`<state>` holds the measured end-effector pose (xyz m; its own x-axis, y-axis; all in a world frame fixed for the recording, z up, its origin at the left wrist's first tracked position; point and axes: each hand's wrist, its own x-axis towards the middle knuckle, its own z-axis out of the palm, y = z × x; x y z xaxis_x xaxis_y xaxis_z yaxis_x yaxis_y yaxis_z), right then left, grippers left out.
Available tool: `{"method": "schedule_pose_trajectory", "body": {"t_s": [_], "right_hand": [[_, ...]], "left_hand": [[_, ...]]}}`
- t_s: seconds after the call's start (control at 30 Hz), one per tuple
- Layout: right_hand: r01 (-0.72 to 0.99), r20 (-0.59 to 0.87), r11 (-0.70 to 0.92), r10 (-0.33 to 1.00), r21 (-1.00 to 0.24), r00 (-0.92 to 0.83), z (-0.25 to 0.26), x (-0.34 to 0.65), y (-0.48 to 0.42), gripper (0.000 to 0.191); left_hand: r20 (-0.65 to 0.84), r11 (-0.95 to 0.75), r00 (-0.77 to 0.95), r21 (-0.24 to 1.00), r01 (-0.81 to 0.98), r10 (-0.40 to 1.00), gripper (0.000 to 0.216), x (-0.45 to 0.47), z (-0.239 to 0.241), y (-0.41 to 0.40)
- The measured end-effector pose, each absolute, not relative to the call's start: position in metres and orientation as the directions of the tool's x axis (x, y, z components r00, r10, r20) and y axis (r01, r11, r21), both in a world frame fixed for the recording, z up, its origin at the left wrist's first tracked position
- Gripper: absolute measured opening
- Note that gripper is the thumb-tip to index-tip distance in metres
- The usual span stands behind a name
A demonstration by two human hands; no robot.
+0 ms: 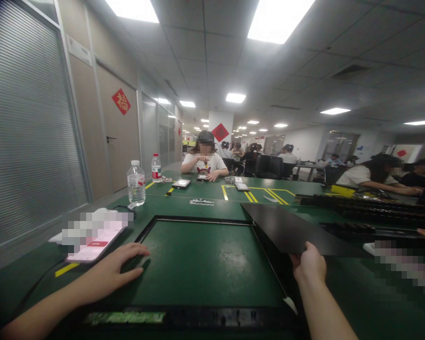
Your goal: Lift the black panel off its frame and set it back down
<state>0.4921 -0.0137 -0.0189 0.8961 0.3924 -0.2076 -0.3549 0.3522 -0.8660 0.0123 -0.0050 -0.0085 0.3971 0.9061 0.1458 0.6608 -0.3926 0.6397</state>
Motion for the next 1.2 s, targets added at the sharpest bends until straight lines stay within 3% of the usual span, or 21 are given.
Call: {"method": "schedule_pose_trajectory", "body": {"t_s": [0.6,0.93,1.2], "right_hand": [[-0.513,-0.392,0.287,0.387,-0.809,0.835,-0.033,0.502,-0.007,0.029],[-0.612,-0.443,0.227,0.511,-0.757,0.737,-0.035,0.509,-0.008,0.034],[-0.619,-0.454,0.202,0.518,-0.759,0.725,-0.031,0.507,-0.008,0.042]], "left_hand": [[0.15,-0.4,0.398,0.618,0.676,0.905,0.035,0.011,-0.012,-0.004],[0.133,-0.395,0.406,0.618,0.679,0.904,0.036,0.012,-0.011,-0.006],[0.142,-0.399,0.405,0.625,0.671,0.903,0.035,0.011,-0.012,-0.005]]}}
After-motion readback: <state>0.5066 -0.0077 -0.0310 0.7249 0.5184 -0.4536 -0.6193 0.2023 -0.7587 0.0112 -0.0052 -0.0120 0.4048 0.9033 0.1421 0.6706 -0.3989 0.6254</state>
